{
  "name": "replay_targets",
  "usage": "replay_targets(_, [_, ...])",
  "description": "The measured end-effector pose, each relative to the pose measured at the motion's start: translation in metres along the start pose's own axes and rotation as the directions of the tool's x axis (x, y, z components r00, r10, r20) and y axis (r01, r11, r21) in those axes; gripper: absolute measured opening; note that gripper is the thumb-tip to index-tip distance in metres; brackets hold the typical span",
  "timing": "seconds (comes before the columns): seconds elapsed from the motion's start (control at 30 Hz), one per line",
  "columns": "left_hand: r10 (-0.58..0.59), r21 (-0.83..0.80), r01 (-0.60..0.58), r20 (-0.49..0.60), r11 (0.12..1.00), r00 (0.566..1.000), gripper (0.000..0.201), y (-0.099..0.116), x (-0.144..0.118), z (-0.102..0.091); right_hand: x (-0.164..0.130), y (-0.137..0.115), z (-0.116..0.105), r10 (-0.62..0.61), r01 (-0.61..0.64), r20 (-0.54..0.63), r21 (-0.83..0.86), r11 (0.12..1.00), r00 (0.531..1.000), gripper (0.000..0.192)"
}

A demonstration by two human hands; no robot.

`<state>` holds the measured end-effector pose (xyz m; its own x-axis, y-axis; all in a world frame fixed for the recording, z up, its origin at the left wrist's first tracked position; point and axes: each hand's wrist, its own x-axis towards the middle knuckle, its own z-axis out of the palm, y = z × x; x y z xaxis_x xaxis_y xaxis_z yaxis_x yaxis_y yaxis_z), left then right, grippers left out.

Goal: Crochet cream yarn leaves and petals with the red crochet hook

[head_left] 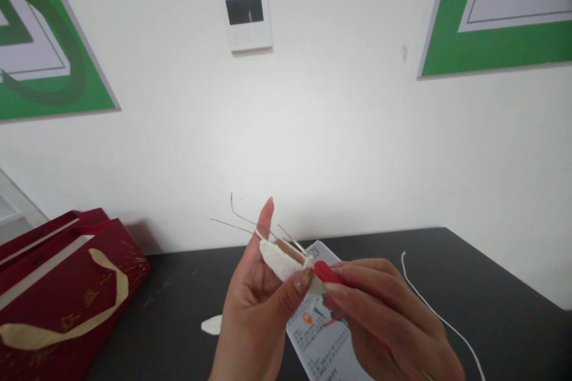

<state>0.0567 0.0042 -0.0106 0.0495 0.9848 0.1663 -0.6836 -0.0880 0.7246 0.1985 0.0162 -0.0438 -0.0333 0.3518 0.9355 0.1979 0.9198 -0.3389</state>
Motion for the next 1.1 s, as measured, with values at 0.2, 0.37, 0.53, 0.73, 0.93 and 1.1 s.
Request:
replay_targets(0.2, [0.032,0.048,-0.029,-0.056,0.998,0.998,0.081,0.004,-0.001,0.006,0.006,-0.003,0.029,0.649,-0.419,-0.119,0.674,0.609,0.752,0.012])
replay_targets(0.37, [0.134,0.127,-0.121,-0.104,0.984,0.985,0.084,0.001,0.002,0.006,0.012,-0.005,0.033,0.879,-0.472,0.249,0.881,-0.032,0.405,0.015])
replay_targets(0.53, [0.271,0.207,-0.249,-0.086,0.946,0.959,0.077,-0.003,0.006,-0.002,0.015,-0.007,0.027,0.877,-0.445,0.322,0.884,-0.144,0.356,0.019])
replay_targets(0.73, [0.261,0.208,-0.246,-0.05,0.947,0.964,0.074,0.0,0.01,-0.008,0.018,-0.005,0.025,0.88,-0.486,0.256,0.873,-0.034,0.399,0.016])
replay_targets(0.93, [0.379,0.362,-0.336,-0.054,0.87,0.924,0.068,-0.001,0.012,-0.008,0.02,-0.006,0.021,0.858,-0.505,0.158,0.853,0.131,0.489,0.013])
replay_targets(1.1, [0.521,0.445,-0.507,0.1,0.738,0.848,0.072,-0.008,0.018,-0.022,0.019,-0.005,0.022,0.885,-0.47,0.172,0.88,0.058,0.432,0.016])
